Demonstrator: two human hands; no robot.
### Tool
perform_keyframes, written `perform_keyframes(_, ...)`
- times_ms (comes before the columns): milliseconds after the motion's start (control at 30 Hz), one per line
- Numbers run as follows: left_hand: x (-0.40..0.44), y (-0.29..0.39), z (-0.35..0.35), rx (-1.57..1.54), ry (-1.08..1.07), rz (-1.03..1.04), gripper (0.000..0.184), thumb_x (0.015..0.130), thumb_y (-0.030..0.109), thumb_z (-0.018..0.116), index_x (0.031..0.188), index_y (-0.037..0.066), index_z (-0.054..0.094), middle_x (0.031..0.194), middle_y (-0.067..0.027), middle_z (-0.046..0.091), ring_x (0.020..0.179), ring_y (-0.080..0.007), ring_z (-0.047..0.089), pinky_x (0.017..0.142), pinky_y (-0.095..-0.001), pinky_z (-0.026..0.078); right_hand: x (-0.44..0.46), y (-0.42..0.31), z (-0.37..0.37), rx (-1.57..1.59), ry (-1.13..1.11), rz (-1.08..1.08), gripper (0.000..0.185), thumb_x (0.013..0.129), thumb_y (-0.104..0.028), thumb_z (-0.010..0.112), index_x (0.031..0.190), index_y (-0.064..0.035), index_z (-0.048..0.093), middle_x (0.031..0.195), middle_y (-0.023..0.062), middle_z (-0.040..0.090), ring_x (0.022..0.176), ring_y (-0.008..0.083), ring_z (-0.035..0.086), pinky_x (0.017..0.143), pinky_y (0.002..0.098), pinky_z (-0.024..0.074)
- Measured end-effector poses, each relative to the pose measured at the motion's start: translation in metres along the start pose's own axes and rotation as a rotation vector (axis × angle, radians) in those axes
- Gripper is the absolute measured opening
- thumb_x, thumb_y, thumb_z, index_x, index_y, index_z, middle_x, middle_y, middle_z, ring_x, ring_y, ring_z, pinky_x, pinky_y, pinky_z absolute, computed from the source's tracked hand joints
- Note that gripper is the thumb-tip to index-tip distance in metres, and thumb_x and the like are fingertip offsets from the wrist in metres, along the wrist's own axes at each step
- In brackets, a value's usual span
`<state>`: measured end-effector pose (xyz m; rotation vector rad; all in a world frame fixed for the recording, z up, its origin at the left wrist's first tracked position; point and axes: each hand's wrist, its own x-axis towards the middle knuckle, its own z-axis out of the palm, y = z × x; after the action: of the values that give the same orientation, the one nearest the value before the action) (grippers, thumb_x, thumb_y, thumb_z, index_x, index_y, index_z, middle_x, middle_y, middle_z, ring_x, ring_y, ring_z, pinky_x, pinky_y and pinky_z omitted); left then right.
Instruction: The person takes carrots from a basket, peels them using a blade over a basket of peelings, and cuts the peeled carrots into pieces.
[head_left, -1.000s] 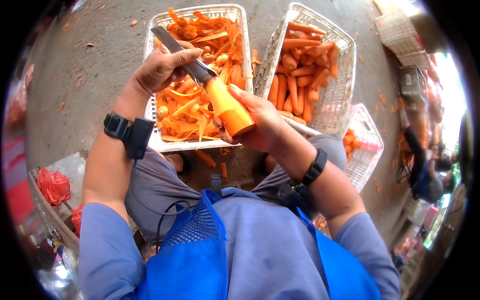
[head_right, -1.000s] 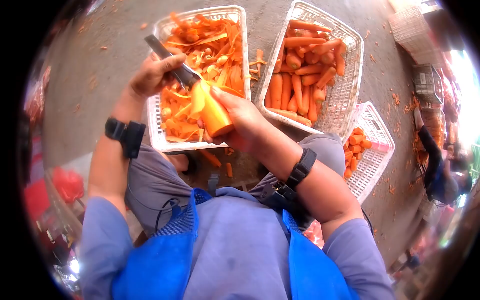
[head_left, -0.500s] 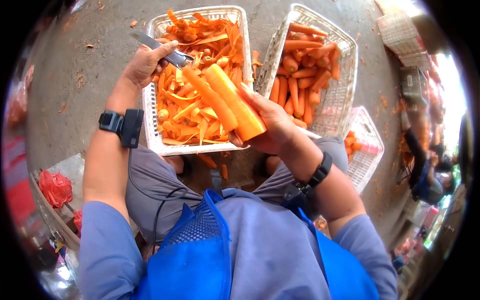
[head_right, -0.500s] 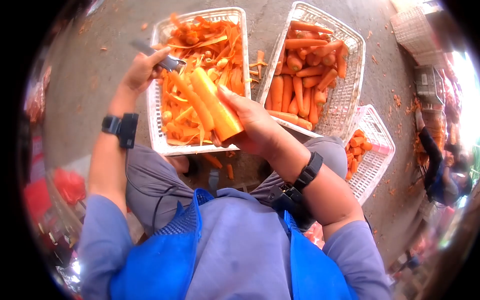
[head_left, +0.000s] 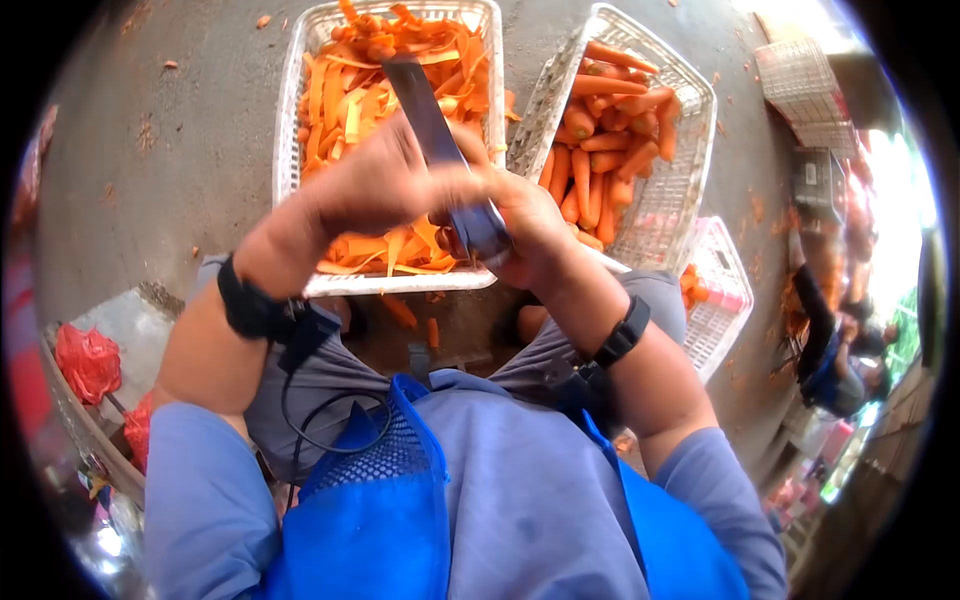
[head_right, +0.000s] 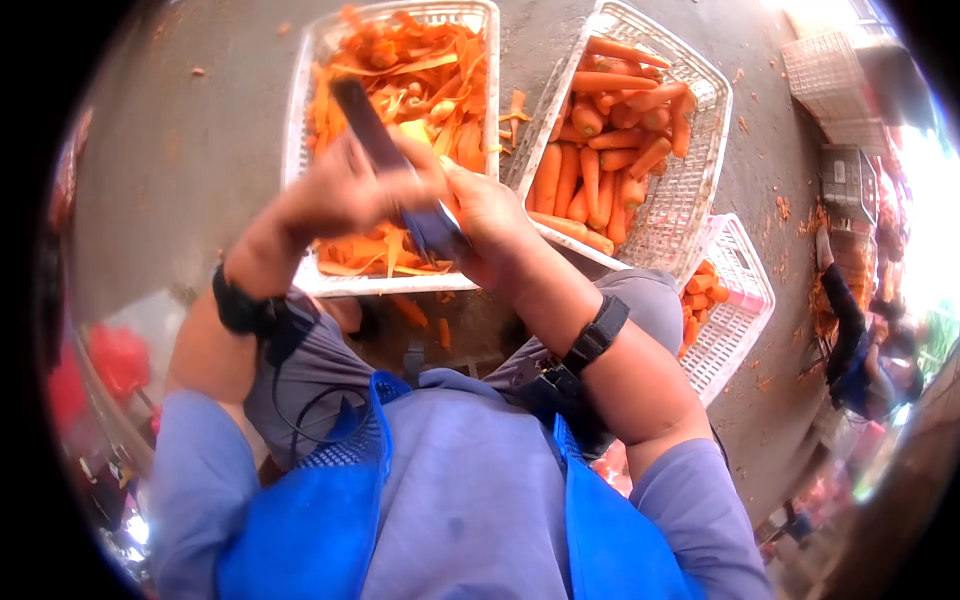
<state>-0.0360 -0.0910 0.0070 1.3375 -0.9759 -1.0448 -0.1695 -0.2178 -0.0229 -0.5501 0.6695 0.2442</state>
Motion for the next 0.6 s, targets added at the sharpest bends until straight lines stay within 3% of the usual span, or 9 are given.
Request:
perform_keyframes(33, 0.002, 0.008, -0.017, -0.056, 0.039, -0.163, 0.015, 0.091, 0.018, 0.072, 0.095, 0.004, 0.071, 0.076, -0.0010, 0.066, 0.068, -0.0087, 0.062, 0.059, -0.0235, 0.048, -0.002, 0.003, 0.003, -0.020, 0.032, 0.049, 0.042, 0.107, -0.033, 0.040, 0.135, -0.0027, 0.050, 0.100, 0.0155, 0.066, 0.082, 0.0261, 0.067, 0.075, 0.0387, 0.0578)
perform_keyframes(67, 0.003, -0.002, -0.030, -0.046, 0.153, -0.106, 0.019, 0.092, 0.024, 0.072, 0.093, 0.005, 0.074, 0.075, -0.0003, 0.068, 0.062, -0.0058, 0.062, 0.054, -0.0209, 0.048, -0.002, 0.006, 0.003, 0.032, -0.071, 0.018, 0.045, 0.107, -0.036, 0.040, 0.135, -0.0021, 0.049, 0.098, 0.0165, 0.065, 0.082, 0.0260, 0.066, 0.073, 0.0390, 0.0568)
perform_keyframes(100, 0.005, -0.002, -0.052, -0.016, 0.136, -0.189, 0.021, 0.093, 0.026, 0.072, 0.089, 0.005, 0.072, 0.074, -0.0005, 0.068, 0.059, -0.0044, 0.060, 0.050, -0.0183, 0.045, -0.001, 0.006, 0.000, 0.052, -0.131, 0.045, 0.045, 0.107, -0.037, 0.040, 0.134, -0.0020, 0.049, 0.098, 0.0168, 0.065, 0.082, 0.0262, 0.066, 0.072, 0.0387, 0.0566)
perform_keyframes(167, 0.010, -0.032, -0.095, -0.026, 0.200, -0.145, 0.021, 0.093, 0.028, 0.071, 0.090, 0.006, 0.071, 0.072, -0.0009, 0.068, 0.055, -0.0032, 0.057, 0.046, -0.0151, 0.043, 0.002, 0.006, -0.008, 0.090, -0.244, 0.101, 0.047, 0.107, -0.039, 0.040, 0.134, -0.0018, 0.050, 0.098, 0.0173, 0.065, 0.081, 0.0265, 0.066, 0.070, 0.0383, 0.0561)
perform_keyframes(300, 0.007, -0.055, -0.132, 0.147, 0.581, -0.295, 0.022, 0.095, 0.027, 0.068, 0.100, 0.005, 0.069, 0.074, -0.0016, 0.068, 0.054, -0.0037, 0.056, 0.046, -0.0147, 0.043, -0.010, 0.004, 0.002, 0.014, -0.396, 0.072, 0.049, 0.107, -0.041, 0.038, 0.133, -0.0009, 0.049, 0.096, 0.0178, 0.065, 0.074, 0.0284, 0.066, 0.064, 0.0372, 0.0555)
perform_keyframes(433, 0.004, -0.038, -0.126, 0.176, 0.495, -0.108, 0.027, 0.096, 0.029, 0.068, 0.101, 0.003, 0.070, 0.072, -0.0035, 0.069, 0.051, -0.0042, 0.055, 0.046, -0.0163, 0.043, -0.005, -0.002, 0.000, 0.092, -0.122, -0.066, 0.044, 0.106, -0.038, 0.046, 0.125, 0.0013, 0.054, 0.097, 0.0154, 0.066, 0.074, 0.0265, 0.069, 0.065, 0.0359, 0.0587)
perform_keyframes(500, 0.002, -0.020, -0.101, 0.174, 0.437, -0.043, 0.026, 0.096, 0.030, 0.068, 0.100, 0.005, 0.072, 0.073, -0.0053, 0.070, 0.051, -0.0041, 0.055, 0.046, -0.0163, 0.043, -0.002, -0.007, -0.009, 0.072, -0.125, -0.135, 0.043, 0.107, -0.035, 0.045, 0.129, 0.0013, 0.051, 0.102, 0.0142, 0.066, 0.080, 0.0253, 0.069, 0.069, 0.0361, 0.0593)
perform_keyframes(567, -0.001, -0.001, -0.062, 0.095, 0.373, -0.045, 0.015, 0.095, 0.021, 0.068, 0.095, 0.007, 0.070, 0.073, -0.0020, 0.067, 0.052, -0.0031, 0.052, 0.045, -0.0165, 0.039, 0.001, -0.007, -0.006, 0.069, -0.060, -0.182, 0.044, 0.108, -0.035, 0.043, 0.131, 0.0015, 0.049, 0.103, 0.0138, 0.066, 0.084, 0.0251, 0.069, 0.071, 0.0365, 0.0594)
perform_keyframes(600, 0.000, 0.005, -0.046, 0.030, 0.235, -0.073, 0.012, 0.093, 0.018, 0.069, 0.095, 0.006, 0.071, 0.073, -0.0017, 0.067, 0.053, -0.0037, 0.053, 0.045, -0.0167, 0.040, 0.002, -0.007, -0.010, 0.069, -0.102, -0.149, 0.044, 0.109, -0.034, 0.039, 0.132, 0.0012, 0.050, 0.105, 0.0135, 0.066, 0.088, 0.0239, 0.069, 0.073, 0.0372, 0.0594)
